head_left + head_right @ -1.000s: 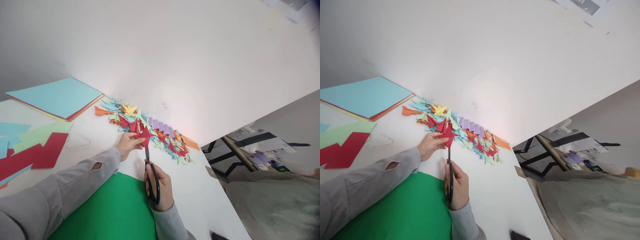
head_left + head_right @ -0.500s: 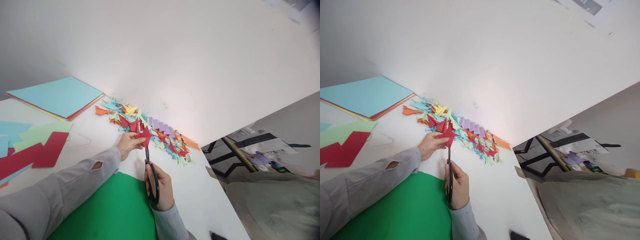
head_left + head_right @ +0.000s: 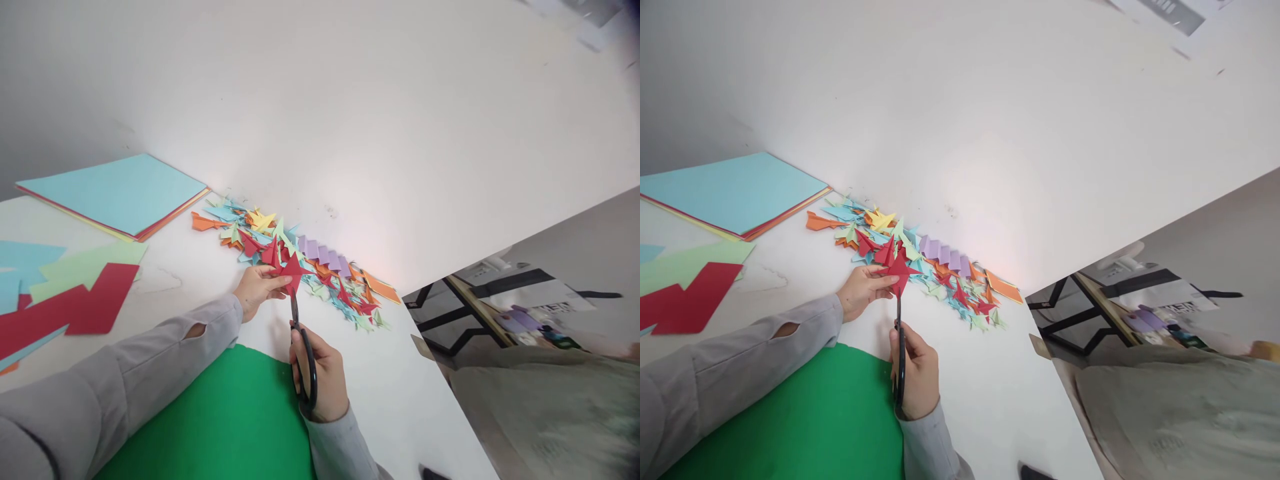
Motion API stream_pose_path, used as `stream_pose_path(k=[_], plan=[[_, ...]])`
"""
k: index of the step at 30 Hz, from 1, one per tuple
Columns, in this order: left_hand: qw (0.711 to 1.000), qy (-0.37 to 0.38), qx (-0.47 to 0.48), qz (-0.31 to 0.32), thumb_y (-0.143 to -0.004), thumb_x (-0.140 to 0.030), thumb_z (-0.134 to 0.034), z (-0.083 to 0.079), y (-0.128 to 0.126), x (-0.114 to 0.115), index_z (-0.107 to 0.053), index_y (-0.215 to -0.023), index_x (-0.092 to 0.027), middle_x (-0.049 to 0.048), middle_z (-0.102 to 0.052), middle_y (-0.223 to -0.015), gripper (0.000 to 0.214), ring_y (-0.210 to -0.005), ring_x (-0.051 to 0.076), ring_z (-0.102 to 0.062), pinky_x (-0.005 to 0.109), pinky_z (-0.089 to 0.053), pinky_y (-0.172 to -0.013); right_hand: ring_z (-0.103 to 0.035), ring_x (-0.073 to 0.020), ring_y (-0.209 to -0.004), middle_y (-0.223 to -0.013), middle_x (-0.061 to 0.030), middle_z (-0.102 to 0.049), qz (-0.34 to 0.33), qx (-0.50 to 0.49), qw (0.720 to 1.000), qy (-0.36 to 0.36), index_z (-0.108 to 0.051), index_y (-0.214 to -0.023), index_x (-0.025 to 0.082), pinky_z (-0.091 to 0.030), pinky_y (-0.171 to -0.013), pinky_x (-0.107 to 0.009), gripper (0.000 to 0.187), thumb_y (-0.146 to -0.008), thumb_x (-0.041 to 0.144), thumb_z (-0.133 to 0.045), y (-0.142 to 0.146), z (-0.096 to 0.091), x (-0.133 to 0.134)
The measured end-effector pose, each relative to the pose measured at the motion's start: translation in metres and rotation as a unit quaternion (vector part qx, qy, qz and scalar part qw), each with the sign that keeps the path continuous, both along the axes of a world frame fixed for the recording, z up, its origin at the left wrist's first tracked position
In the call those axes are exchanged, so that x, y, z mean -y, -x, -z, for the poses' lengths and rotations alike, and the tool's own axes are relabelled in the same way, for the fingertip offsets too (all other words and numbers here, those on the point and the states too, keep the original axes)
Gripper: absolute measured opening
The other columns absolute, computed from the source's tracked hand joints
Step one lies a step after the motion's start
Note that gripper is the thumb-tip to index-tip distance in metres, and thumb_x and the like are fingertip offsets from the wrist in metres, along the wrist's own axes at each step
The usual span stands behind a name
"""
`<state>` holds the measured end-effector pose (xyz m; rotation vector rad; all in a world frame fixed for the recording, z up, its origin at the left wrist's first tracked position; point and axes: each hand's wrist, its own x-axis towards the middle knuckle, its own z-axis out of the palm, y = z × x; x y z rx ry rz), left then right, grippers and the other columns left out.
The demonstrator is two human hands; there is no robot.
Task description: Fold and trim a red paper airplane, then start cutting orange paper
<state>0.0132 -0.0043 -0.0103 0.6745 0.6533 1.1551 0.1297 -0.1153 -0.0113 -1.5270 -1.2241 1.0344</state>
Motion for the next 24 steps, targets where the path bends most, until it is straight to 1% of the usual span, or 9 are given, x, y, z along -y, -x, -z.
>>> stream_pose_path(k=[4,8,13,19,24], plan=[[1.000,0.003,0.001,-0.001,-0.049,-0.022,-0.081,-0.0004,0.0003,0.0002,-0.065,-0.069,-0.010,0.0033,-0.065,-0.060,0.029,-0.051,0.010,-0.058,0.024,-0.048,-0.052,-0.032,-0.0052,-0.028,-0.041,0.0076,-0.040,0.005,-0.009,1.000,0.001,-0.063,-0.084,0.014,-0.021,-0.025,-0.019,0.044,-0.073,0.056,-0.057,0.0000,0.0003,0.0001],[1.000,0.003,0.000,0.000,-0.049,-0.022,-0.081,-0.0001,0.0008,0.0009,-0.065,-0.070,-0.010,0.0040,-0.066,-0.061,0.029,-0.051,0.010,-0.058,0.024,-0.048,-0.052,-0.031,-0.0051,-0.028,-0.040,0.0076,-0.038,0.004,0.001,1.000,0.005,-0.063,-0.083,0.014,-0.020,-0.025,-0.019,0.044,-0.074,0.056,-0.057,-0.0010,0.0012,0.0001],[1.000,0.001,0.000,0.000,-0.050,-0.023,-0.081,0.0005,0.0004,-0.0005,-0.065,-0.071,-0.011,0.0041,-0.066,-0.062,0.028,-0.051,0.010,-0.058,0.024,-0.048,-0.052,-0.031,-0.0053,-0.029,-0.040,0.0076,-0.037,-0.004,0.012,1.000,-0.007,-0.063,-0.084,0.014,-0.021,-0.026,-0.018,0.042,-0.076,0.054,-0.056,-0.0032,0.0042,-0.0002],[1.000,0.005,-0.003,-0.002,-0.049,-0.023,-0.081,-0.0003,-0.0001,-0.0002,-0.064,-0.068,-0.011,0.0038,-0.065,-0.060,0.028,-0.050,0.011,-0.058,0.025,-0.048,-0.053,-0.032,-0.0057,-0.032,-0.043,0.0067,-0.039,-0.005,0.021,1.000,-0.020,-0.064,-0.093,0.012,-0.022,-0.028,-0.019,0.045,-0.076,0.052,-0.057,-0.0048,0.0069,0.0001],[1.000,-0.001,-0.007,0.004,-0.050,-0.024,-0.081,-0.0010,0.0008,0.0006,-0.065,-0.070,-0.011,0.0037,-0.065,-0.060,0.029,-0.049,0.010,-0.057,0.023,-0.042,-0.048,-0.031,-0.0057,-0.034,-0.044,0.0062,-0.038,-0.005,0.038,0.999,-0.024,-0.065,-0.095,0.010,-0.021,-0.031,-0.020,0.048,-0.075,0.053,-0.056,-0.0051,0.0045,-0.0010]])
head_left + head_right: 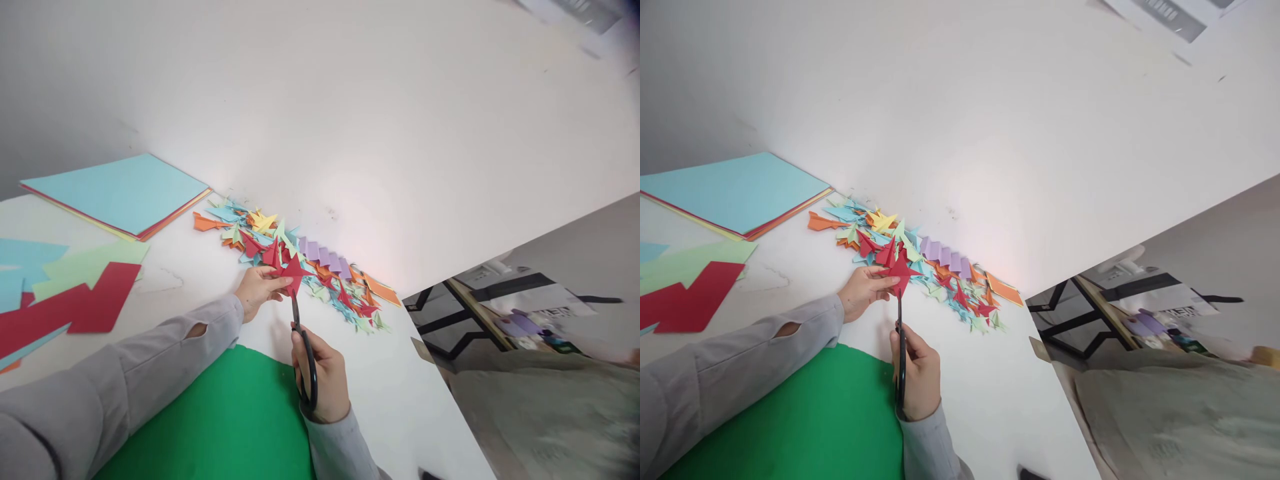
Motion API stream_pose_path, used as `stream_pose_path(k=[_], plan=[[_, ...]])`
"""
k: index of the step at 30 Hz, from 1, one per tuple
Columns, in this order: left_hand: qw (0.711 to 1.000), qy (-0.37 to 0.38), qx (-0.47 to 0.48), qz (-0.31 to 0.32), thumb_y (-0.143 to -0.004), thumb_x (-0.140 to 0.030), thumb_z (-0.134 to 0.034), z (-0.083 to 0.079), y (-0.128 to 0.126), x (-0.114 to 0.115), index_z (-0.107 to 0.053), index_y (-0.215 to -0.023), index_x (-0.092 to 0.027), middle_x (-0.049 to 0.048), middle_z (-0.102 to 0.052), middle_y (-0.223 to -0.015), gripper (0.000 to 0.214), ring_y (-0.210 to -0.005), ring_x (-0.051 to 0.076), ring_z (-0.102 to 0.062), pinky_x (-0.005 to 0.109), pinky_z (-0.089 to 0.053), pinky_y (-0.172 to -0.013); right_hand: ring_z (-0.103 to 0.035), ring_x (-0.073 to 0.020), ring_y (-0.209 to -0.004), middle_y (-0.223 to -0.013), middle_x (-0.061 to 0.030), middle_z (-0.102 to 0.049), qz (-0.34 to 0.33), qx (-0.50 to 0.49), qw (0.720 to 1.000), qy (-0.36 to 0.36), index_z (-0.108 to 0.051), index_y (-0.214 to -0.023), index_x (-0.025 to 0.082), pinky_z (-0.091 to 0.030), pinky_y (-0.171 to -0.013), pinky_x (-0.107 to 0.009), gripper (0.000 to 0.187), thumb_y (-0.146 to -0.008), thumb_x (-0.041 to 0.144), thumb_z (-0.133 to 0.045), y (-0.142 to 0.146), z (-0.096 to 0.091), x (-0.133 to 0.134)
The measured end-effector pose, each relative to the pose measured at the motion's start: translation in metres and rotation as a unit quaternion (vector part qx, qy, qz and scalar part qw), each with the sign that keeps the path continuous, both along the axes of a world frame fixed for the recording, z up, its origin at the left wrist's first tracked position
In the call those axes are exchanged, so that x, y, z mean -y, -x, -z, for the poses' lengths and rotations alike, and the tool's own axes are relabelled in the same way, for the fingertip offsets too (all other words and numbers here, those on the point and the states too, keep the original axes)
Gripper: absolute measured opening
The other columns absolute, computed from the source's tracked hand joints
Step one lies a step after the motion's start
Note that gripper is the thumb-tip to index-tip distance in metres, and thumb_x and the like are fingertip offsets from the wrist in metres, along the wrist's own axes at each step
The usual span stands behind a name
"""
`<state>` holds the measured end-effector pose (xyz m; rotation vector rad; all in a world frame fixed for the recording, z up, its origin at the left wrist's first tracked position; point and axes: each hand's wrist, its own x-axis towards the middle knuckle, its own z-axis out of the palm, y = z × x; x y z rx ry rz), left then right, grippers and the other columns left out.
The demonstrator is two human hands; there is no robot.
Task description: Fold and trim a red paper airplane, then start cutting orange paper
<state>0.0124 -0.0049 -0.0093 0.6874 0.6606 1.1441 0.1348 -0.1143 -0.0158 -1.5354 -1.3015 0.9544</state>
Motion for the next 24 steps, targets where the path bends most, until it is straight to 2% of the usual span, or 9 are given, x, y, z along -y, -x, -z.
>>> stream_pose_path(k=[9,14,16,21,24], plan=[[1.000,0.008,-0.001,0.001,-0.049,-0.024,-0.081,0.000,0.000,-0.001,-0.063,-0.069,-0.010,0.0036,-0.064,-0.060,0.031,-0.049,0.011,-0.058,0.022,-0.042,-0.046,-0.030,-0.0060,-0.034,-0.043,0.0065,-0.038,0.002,-0.001,1.000,-0.006,-0.066,-0.095,0.012,-0.023,-0.032,-0.021,0.045,-0.075,0.051,-0.057,0.001,-0.002,0.000],[1.000,0.011,-0.004,0.001,-0.050,-0.024,-0.081,0.001,0.000,-0.001,-0.061,-0.070,-0.010,0.0034,-0.064,-0.059,0.031,-0.048,0.011,-0.058,0.021,-0.043,-0.045,-0.031,-0.0053,-0.030,-0.043,0.0072,-0.040,0.005,-0.020,1.000,0.002,-0.067,-0.095,0.012,-0.022,-0.027,-0.019,0.044,-0.070,0.049,-0.064,0.003,-0.005,0.001],[1.000,0.012,-0.004,0.000,-0.050,-0.023,-0.081,0.001,0.000,-0.001,-0.061,-0.069,-0.010,0.0035,-0.063,-0.058,0.031,-0.048,0.011,-0.058,0.021,-0.043,-0.045,-0.034,-0.0052,-0.028,-0.043,0.0074,-0.043,0.012,-0.041,0.999,0.021,-0.066,-0.097,0.012,-0.024,-0.025,-0.019,0.048,-0.067,0.049,-0.067,0.005,-0.008,0.001],[1.000,0.011,-0.003,0.003,-0.051,-0.022,-0.081,0.000,0.000,0.000,-0.062,-0.071,-0.010,0.0033,-0.064,-0.060,0.030,-0.048,0.011,-0.058,0.021,-0.045,-0.045,-0.044,-0.0082,-0.028,-0.052,0.0042,-0.057,0.035,-0.143,0.985,0.085,-0.059,-0.106,0.012,-0.037,-0.024,-0.021,0.066,-0.054,0.049,-0.075,0.010,-0.012,0.001],[1.000,0.010,0.001,0.006,-0.052,-0.022,-0.080,0.000,0.000,-0.001,-0.062,-0.070,-0.010,0.0032,-0.064,-0.060,0.028,-0.048,0.010,-0.058,0.021,-0.045,-0.045,-0.041,-0.0059,-0.026,-0.060,0.0007,-0.062,0.034,-0.149,0.985,0.075,-0.058,-0.107,0.012,-0.030,-0.021,-0.018,0.063,-0.060,0.052,-0.071,0.010,-0.010,0.003]])
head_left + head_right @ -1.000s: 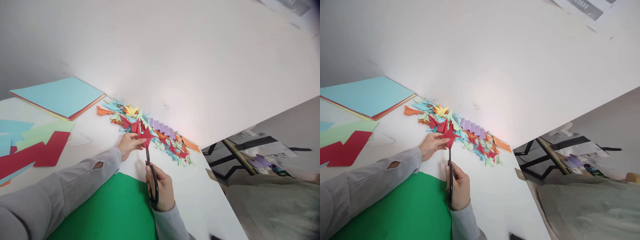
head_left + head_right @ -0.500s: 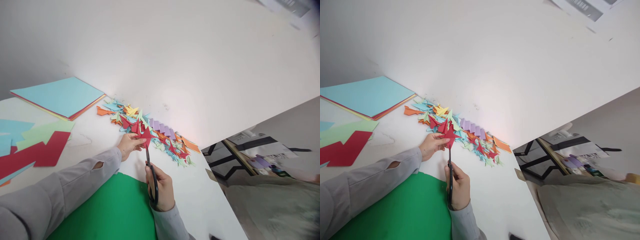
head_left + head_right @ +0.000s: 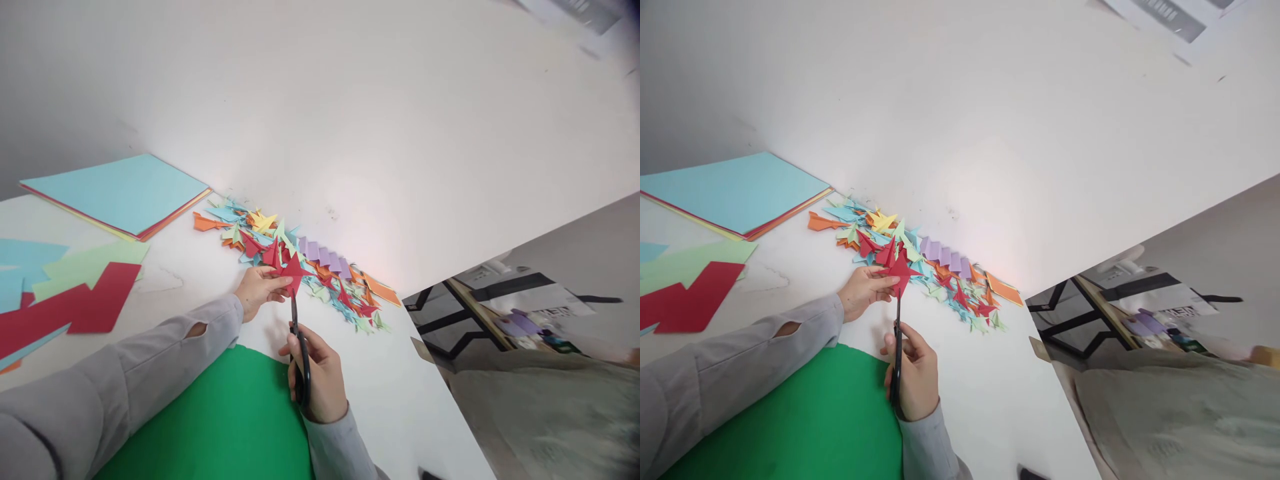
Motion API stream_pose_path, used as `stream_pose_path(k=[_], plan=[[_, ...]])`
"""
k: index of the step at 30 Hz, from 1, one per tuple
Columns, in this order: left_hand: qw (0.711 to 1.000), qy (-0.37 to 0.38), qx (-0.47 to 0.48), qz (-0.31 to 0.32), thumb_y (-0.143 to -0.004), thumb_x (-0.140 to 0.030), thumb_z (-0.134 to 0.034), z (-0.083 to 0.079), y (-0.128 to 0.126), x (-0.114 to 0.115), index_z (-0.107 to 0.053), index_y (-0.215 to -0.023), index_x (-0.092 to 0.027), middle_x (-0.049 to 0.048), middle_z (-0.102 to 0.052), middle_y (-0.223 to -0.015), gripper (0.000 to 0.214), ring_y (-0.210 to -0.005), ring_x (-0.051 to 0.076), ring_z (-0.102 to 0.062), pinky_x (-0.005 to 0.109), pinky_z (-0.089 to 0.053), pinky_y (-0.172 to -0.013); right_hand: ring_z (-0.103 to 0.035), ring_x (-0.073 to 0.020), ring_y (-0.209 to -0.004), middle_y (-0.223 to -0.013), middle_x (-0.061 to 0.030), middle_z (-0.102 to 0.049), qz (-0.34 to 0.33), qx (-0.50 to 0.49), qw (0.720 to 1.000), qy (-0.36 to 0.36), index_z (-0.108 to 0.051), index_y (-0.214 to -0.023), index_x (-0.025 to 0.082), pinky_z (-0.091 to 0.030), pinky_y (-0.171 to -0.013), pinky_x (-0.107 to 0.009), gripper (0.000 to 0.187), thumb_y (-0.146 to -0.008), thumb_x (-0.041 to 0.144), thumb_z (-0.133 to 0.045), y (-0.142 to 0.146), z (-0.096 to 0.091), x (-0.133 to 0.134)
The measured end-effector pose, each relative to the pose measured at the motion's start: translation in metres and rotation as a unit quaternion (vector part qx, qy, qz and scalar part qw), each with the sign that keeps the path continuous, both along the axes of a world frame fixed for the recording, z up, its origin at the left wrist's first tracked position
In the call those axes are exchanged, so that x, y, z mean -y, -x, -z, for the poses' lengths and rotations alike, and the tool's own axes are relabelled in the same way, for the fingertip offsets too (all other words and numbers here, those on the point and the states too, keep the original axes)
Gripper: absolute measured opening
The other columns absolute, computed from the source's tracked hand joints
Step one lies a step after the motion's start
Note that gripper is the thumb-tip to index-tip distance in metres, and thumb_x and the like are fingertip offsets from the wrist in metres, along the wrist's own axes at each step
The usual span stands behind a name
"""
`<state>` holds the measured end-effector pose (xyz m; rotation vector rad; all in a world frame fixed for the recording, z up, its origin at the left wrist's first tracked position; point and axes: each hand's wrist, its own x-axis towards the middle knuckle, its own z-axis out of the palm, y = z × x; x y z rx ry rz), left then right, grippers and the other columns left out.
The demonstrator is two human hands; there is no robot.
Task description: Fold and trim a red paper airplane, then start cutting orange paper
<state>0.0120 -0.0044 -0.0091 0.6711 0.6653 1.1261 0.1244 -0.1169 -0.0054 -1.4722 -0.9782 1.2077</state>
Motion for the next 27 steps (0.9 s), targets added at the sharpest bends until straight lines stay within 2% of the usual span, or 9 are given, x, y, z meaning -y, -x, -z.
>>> stream_pose_path(k=[3,7,15,27], plan=[[1.000,0.000,0.007,0.001,-0.052,-0.022,-0.080,0.0000,0.0000,-0.0003,-0.062,-0.068,-0.010,0.0032,-0.064,-0.060,0.028,-0.048,0.010,-0.058,0.021,-0.045,-0.045,-0.037,-0.0029,-0.025,-0.064,-0.0010,-0.063,-0.018,0.016,0.999,-0.028,-0.057,-0.107,0.012,-0.023,-0.021,-0.016,0.057,-0.068,0.054,-0.064,-0.0014,0.0039,0.0012],[1.000,0.009,0.011,0.000,-0.051,-0.022,-0.081,-0.0015,-0.0002,-0.0001,-0.061,-0.066,-0.010,0.0030,-0.063,-0.057,0.028,-0.047,0.010,-0.058,0.020,-0.045,-0.044,-0.036,-0.0026,-0.025,-0.059,0.0019,-0.060,-0.048,0.035,0.997,-0.046,-0.054,-0.109,0.014,-0.022,-0.022,-0.016,0.054,-0.074,0.054,-0.059,-0.0039,0.0062,0.0016],[1.000,-0.006,0.019,0.010,-0.051,-0.022,-0.081,-0.0008,-0.0008,0.0006,-0.062,-0.067,-0.010,0.0025,-0.062,-0.057,0.028,-0.047,0.011,-0.058,0.022,-0.046,-0.045,-0.035,-0.0028,-0.024,-0.054,0.0054,-0.052,-0.057,0.036,0.997,-0.037,-0.054,-0.108,0.015,-0.021,-0.022,-0.016,0.055,-0.074,0.057,-0.057,-0.0025,-0.0001,0.0026],[1.000,0.006,0.023,0.010,-0.052,-0.020,-0.080,0.0006,-0.0008,-0.0005,-0.062,-0.068,-0.010,0.0039,-0.064,-0.058,0.026,-0.047,0.011,-0.059,0.021,-0.045,-0.044,-0.035,-0.0032,-0.025,-0.051,0.0059,-0.051,-0.052,-0.010,0.998,-0.019,-0.055,-0.113,0.012,-0.024,-0.021,-0.014,0.060,-0.073,0.057,-0.057,-0.0065,0.0073,-0.0006]])
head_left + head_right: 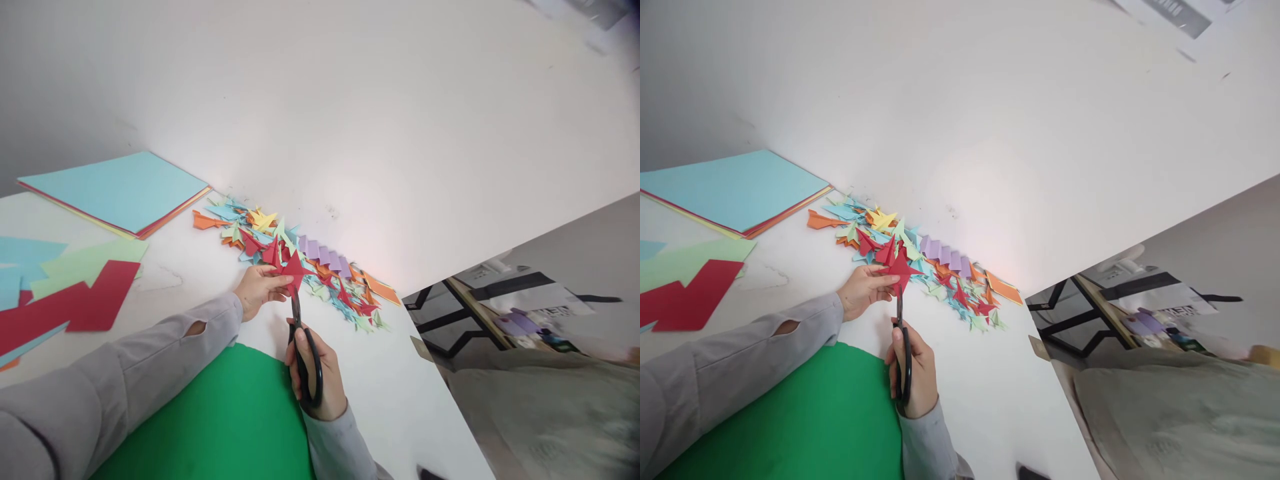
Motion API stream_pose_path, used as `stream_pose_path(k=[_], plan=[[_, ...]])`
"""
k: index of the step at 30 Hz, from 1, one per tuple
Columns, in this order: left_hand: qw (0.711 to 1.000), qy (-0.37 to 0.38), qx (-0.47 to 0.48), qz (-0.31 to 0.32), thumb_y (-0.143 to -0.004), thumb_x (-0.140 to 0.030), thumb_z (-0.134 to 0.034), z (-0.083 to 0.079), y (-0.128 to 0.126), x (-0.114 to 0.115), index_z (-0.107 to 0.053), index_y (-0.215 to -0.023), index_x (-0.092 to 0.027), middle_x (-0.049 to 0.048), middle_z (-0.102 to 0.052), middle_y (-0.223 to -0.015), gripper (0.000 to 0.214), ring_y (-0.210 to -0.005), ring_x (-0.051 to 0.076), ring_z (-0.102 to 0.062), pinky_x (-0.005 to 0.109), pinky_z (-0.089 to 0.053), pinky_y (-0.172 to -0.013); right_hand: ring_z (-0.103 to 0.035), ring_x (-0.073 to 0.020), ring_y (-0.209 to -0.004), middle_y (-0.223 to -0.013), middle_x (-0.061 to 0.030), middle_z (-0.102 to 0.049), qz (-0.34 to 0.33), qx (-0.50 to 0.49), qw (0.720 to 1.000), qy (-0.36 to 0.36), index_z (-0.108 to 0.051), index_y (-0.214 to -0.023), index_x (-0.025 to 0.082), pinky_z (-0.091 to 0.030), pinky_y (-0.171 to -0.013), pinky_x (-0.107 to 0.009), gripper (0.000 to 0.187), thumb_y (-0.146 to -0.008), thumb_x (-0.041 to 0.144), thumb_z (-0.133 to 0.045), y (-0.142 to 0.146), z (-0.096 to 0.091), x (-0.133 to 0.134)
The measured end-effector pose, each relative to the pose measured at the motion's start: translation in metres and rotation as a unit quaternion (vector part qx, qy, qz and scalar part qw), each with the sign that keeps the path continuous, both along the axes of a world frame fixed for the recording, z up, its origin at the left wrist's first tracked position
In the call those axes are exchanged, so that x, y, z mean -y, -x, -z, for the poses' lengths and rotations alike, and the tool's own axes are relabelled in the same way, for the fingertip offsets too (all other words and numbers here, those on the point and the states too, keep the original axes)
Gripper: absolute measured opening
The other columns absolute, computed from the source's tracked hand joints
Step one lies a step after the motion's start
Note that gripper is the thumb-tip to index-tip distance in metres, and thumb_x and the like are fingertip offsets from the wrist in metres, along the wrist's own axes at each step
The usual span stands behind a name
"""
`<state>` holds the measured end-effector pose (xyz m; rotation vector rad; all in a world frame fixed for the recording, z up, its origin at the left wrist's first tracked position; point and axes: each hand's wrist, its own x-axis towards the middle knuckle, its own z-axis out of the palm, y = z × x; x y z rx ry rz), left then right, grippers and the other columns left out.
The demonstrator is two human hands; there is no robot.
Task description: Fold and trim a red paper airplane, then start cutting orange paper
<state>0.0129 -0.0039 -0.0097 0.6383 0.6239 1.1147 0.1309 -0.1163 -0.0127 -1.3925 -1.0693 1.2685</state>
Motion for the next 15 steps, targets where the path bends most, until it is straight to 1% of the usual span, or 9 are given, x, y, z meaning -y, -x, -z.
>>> stream_pose_path(k=[6,12,15], plan=[[1.000,0.022,-0.001,-0.003,-0.052,-0.017,-0.080,-0.0014,-0.0006,-0.0001,-0.059,-0.066,-0.010,0.0026,-0.062,-0.053,0.025,-0.045,0.011,-0.058,0.021,-0.044,-0.043,-0.035,-0.0031,-0.024,-0.049,0.0068,-0.050,0.009,0.008,1.000,0.007,-0.056,-0.113,0.012,-0.026,-0.020,-0.014,0.062,-0.072,0.058,-0.058,0.0010,-0.0016,-0.0004],[1.000,0.024,-0.001,-0.004,-0.054,-0.016,-0.079,-0.0020,-0.0009,0.0004,-0.058,-0.066,-0.010,0.0029,-0.062,-0.053,0.025,-0.045,0.011,-0.058,0.021,-0.044,-0.043,-0.034,-0.0029,-0.023,-0.048,0.0072,-0.049,0.021,0.030,0.999,0.020,-0.055,-0.115,0.012,-0.025,-0.019,-0.014,0.064,-0.072,0.059,-0.057,0.0032,-0.0035,-0.0001],[1.000,0.023,0.000,-0.004,-0.053,-0.016,-0.079,-0.0023,-0.0007,0.0009,-0.058,-0.066,-0.011,0.0026,-0.061,-0.053,0.026,-0.045,0.011,-0.058,0.021,-0.044,-0.044,-0.034,-0.0028,-0.023,-0.047,0.0076,-0.048,0.024,0.044,0.999,0.014,-0.055,-0.114,0.011,-0.025,-0.020,-0.013,0.064,-0.072,0.059,-0.057,0.0046,-0.0052,0.0008]])
